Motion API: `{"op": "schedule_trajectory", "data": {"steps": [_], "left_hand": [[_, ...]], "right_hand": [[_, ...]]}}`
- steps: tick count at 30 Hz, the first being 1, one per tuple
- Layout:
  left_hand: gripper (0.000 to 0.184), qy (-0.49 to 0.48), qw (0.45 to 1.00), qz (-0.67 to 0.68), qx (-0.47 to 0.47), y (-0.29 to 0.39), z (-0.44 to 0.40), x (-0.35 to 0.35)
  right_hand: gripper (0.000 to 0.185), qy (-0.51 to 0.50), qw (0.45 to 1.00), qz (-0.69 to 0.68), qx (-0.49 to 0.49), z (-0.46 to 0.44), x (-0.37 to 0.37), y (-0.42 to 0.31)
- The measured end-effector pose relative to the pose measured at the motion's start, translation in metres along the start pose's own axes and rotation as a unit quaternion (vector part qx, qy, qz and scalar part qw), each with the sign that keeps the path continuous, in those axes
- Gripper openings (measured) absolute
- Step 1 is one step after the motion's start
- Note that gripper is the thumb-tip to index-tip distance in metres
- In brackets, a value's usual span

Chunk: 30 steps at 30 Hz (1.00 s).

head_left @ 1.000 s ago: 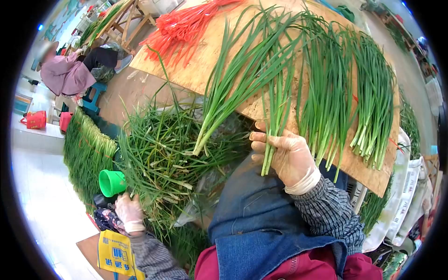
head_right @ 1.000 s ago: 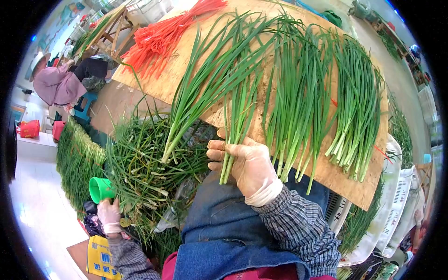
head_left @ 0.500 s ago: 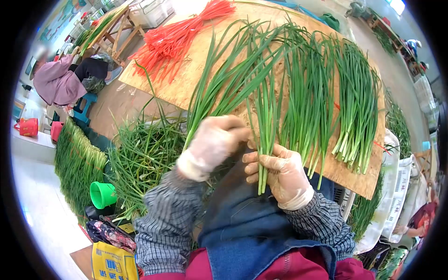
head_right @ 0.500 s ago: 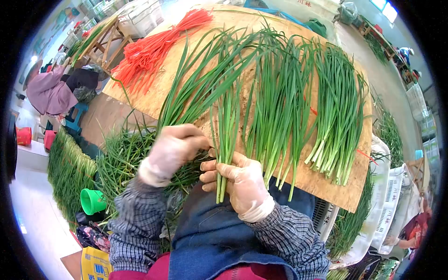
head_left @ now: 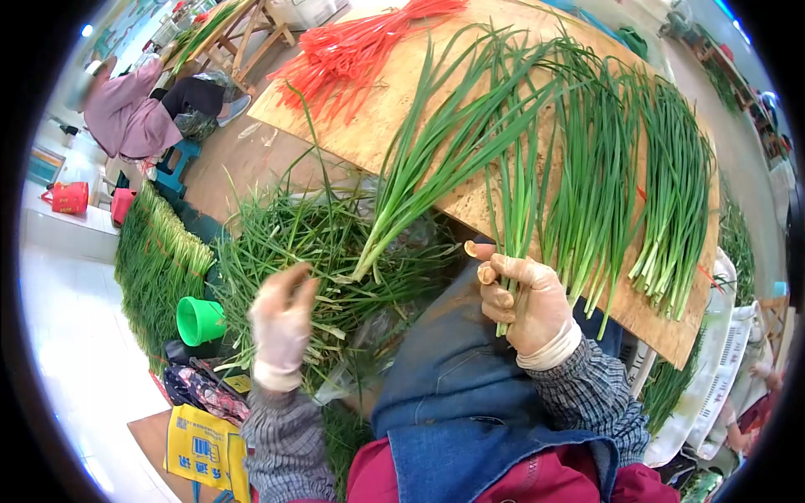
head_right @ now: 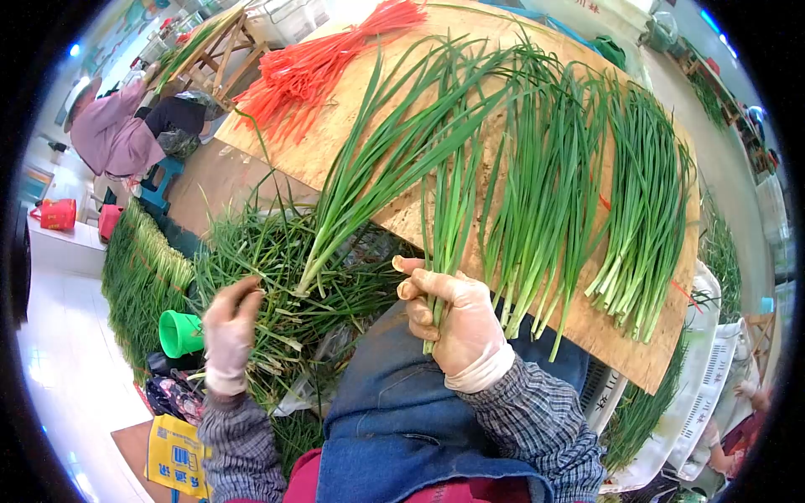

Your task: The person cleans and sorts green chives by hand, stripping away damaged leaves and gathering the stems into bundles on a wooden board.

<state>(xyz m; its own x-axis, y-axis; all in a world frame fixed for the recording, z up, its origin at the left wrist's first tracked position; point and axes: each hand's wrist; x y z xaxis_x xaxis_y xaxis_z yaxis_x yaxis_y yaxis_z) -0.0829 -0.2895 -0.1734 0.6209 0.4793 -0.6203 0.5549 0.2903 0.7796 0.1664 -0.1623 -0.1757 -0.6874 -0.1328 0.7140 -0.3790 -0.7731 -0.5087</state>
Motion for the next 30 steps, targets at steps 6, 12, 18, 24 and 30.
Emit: {"op": "schedule_trajectory", "data": {"steps": [6,12,18,24,30], "left_hand": [[0.020,-0.084,0.984,0.151,-0.040,0.009,-0.016,0.064],[0.018,-0.193,0.913,0.308,-0.185,0.069,0.007,0.064],[0.013,-0.193,0.849,0.440,-0.222,0.061,-0.009,0.068],[0.013,-0.241,0.866,0.390,-0.200,0.074,-0.006,0.074],[0.013,0.009,0.990,0.127,0.066,0.066,-0.034,0.068]], "right_hand": [[0.025,0.081,0.989,0.118,-0.037,-0.007,0.016,0.013],[0.016,0.100,0.983,0.149,-0.043,-0.019,0.021,0.023],[0.015,0.126,0.986,0.095,-0.057,-0.017,0.016,0.014],[0.013,0.095,0.986,0.132,-0.042,-0.017,0.016,0.014],[0.010,0.081,0.992,0.081,-0.047,-0.013,0.002,0.008]]}}
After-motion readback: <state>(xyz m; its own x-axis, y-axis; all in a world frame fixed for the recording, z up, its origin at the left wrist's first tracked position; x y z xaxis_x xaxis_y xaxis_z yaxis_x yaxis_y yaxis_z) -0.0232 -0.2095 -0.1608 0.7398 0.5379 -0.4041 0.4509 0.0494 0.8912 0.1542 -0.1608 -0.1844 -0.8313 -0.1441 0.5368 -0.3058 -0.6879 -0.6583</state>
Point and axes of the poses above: each hand's wrist, its own z-axis away from the middle knuckle, its own x-axis out of the palm, y = z × x, and after that the axes turned 10 degrees about z, right-handed
